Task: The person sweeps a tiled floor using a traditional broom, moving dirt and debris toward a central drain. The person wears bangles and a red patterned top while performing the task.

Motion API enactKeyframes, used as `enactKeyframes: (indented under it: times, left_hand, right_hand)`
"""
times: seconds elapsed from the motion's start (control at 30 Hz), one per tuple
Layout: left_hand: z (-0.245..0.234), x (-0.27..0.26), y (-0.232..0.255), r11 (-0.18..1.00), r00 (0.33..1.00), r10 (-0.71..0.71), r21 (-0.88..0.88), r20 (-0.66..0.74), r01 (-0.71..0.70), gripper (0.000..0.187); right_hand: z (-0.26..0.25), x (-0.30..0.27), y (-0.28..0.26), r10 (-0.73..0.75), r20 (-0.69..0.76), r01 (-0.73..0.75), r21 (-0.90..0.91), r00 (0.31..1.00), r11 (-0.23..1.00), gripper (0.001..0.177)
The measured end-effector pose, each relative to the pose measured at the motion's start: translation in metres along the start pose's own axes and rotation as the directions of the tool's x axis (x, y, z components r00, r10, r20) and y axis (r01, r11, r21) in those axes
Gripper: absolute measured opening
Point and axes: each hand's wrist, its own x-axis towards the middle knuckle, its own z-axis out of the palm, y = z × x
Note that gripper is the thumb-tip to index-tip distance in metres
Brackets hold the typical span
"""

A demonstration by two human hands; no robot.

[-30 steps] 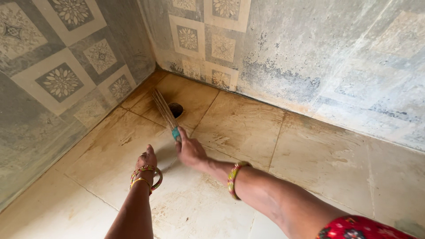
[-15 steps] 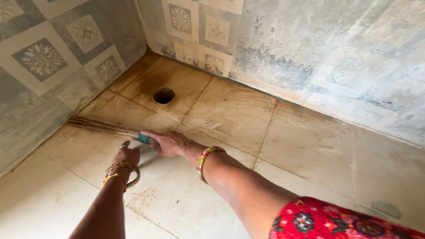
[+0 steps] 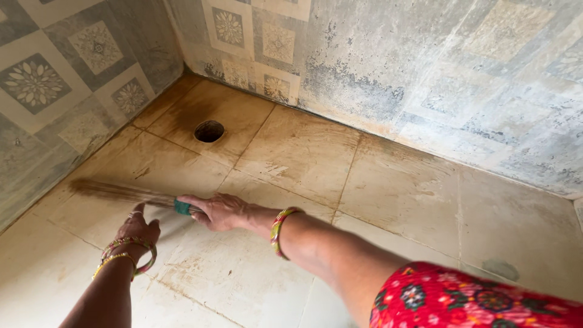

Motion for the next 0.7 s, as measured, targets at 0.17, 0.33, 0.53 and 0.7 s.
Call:
enactKeyframes:
  times: [0.17, 0.33, 0.53, 0.7]
  left_hand:
    - [0.022, -0.005, -0.004, 0.995, 0.996, 0.091, 0.028, 0.002, -0.091, 0.078]
    - [0.007, -0.017, 0.006, 0.996, 0.999, 0.012, 0.086, 0.048, -0.016, 0.079]
    - [0.007, -0.016, 0.016, 1.000, 1.000, -0.007, 0.017, 0.030, 0.006, 0.082]
    - [0.018, -0.013, 0.034, 0.993, 0.995, 0.085, 0.074, 0.053, -0.088, 0.084]
  right_hand:
    - [-0.018, 0.013, 0.019, 0.136, -0.204, -0.097, 0.192, 0.969, 0.977, 0.069]
    - [-0.033, 0.030, 0.003, 0.251, -0.311, -0.176, 0.251, 0.917, 0.952, 0.060]
    - [0.004, -0.001, 0.003, -0.027, -0.190, 0.060, 0.173, 0.981, 0.983, 0.063]
    - [0.001, 0.029, 0.036, 0.107, -0.322, -0.067, 0.132, 0.941, 0.989, 0.065]
